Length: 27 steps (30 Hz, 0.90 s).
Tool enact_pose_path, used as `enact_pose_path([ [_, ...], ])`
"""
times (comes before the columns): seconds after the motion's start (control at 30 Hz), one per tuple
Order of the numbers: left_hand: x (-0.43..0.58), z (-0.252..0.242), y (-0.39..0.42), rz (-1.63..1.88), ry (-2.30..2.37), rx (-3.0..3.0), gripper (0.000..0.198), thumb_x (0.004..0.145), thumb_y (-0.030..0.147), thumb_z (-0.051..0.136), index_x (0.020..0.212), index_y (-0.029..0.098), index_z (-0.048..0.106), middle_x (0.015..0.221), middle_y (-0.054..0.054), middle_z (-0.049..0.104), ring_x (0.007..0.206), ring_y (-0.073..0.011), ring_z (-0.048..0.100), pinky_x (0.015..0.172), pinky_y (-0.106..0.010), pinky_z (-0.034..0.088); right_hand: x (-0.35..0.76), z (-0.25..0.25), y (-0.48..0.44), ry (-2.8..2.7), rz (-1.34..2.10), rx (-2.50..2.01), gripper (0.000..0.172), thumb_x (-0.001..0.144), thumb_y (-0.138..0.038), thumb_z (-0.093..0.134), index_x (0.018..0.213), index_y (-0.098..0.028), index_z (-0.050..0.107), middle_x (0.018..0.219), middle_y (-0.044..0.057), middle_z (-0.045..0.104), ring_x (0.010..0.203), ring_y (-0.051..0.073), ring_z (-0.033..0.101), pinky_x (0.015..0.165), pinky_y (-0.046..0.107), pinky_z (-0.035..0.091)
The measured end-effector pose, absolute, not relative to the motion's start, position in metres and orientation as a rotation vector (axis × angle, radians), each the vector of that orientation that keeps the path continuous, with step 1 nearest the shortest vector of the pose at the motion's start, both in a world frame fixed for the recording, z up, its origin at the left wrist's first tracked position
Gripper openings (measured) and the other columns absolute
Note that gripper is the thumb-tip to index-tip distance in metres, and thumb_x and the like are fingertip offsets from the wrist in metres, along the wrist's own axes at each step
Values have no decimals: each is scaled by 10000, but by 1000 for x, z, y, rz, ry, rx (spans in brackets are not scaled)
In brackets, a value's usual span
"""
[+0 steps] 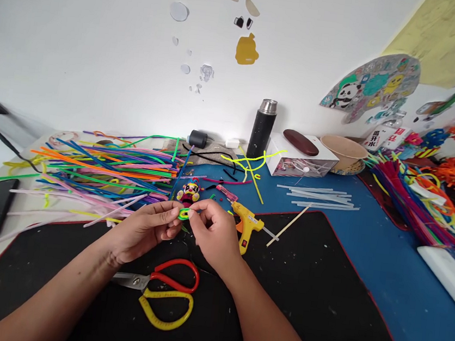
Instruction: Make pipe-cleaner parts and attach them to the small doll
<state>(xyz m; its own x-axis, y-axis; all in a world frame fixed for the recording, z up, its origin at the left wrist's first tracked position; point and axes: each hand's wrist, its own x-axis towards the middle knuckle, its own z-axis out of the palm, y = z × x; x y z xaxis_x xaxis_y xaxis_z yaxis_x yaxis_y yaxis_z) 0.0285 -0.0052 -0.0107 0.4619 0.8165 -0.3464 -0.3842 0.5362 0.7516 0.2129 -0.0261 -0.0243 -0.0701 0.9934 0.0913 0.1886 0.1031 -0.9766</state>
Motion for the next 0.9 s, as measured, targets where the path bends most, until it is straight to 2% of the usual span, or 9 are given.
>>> enact_pose_path([
  [0.3,27,-16,-5,747,690,618,360,746,358,951,762,117,683,664,14,516,571,-72,461,541,-190,330,211,-22,-27,-1405,1137,-1238,121,966,-326,648,914,-219,669,523,-88,512,422,103,500,463,233,373],
  [0.9,28,-20,-4,741,653,540,315,729,275,961,834,99,721,657,10,523,572,-66,435,526,-176,349,211,-21,-27,-1422,1144,-1225,120,959,-337,651,920,-225,670,518,-90,507,425,103,491,470,236,378],
])
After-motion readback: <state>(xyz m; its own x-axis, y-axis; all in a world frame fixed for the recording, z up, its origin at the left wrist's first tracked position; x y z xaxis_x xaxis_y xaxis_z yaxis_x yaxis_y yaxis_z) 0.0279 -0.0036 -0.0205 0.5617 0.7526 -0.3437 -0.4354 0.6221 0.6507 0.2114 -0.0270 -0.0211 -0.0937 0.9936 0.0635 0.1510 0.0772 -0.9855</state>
